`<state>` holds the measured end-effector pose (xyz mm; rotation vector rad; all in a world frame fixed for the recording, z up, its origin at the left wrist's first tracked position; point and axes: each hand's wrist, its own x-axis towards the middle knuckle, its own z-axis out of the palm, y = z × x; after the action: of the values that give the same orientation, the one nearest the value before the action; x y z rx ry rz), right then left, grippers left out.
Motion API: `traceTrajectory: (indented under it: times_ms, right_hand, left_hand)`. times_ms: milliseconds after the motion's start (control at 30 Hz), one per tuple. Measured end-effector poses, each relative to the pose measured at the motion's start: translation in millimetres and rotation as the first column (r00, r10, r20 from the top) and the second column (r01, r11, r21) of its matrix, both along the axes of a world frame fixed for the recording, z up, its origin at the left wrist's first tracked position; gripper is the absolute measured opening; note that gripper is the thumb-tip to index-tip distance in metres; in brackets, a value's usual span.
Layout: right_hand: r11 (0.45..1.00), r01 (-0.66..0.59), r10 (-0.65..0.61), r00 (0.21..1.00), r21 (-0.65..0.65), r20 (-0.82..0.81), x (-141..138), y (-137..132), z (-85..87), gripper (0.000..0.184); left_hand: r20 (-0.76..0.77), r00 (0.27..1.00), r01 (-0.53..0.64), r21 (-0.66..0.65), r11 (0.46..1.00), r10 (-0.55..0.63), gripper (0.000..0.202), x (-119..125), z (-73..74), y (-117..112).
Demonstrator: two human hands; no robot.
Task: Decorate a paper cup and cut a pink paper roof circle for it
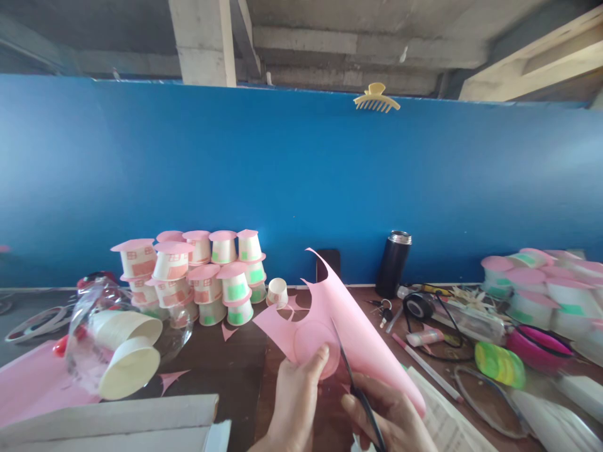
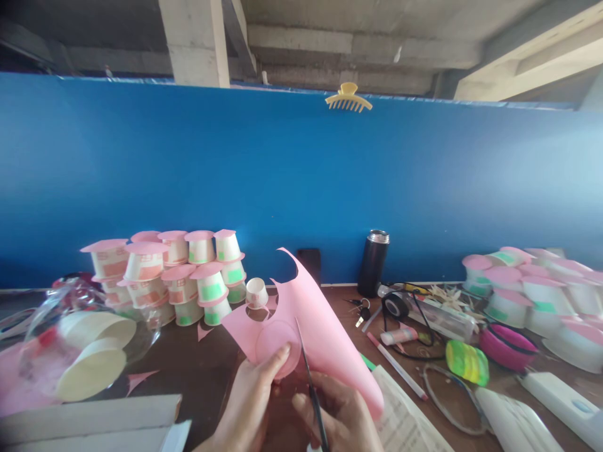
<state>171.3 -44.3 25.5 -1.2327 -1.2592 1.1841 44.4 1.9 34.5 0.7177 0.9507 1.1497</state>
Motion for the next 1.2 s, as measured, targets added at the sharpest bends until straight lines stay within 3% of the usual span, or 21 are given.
traceTrajectory:
  times_ms: [400, 967, 1200]
  right_hand:
    - [1.0, -0.005, 0.005, 1.0, -0.001, 0.025, 1, 0, 1.3, 0.055]
    - [0.998, -0.064, 0.062, 0.995, 0.027, 0.081, 8, 3, -2.0, 0.056]
    - [0.993, -0.108, 0.103, 0.988, 0.045, 0.111, 13, 6, -7.3, 0.054]
  left_hand:
    - [-0.037, 0.999, 0.009, 0.019, 1.0, -0.008, 0.032, 1, 2.1, -2]
    - [-0.076, 0.997, 0.011, 0.049, 0.999, -0.007, 0.033, -1, 4.3, -1]
    - [-0.1, 0.995, 0.028, 0.069, 0.997, -0.022, 0.044, -3, -0.3, 2]
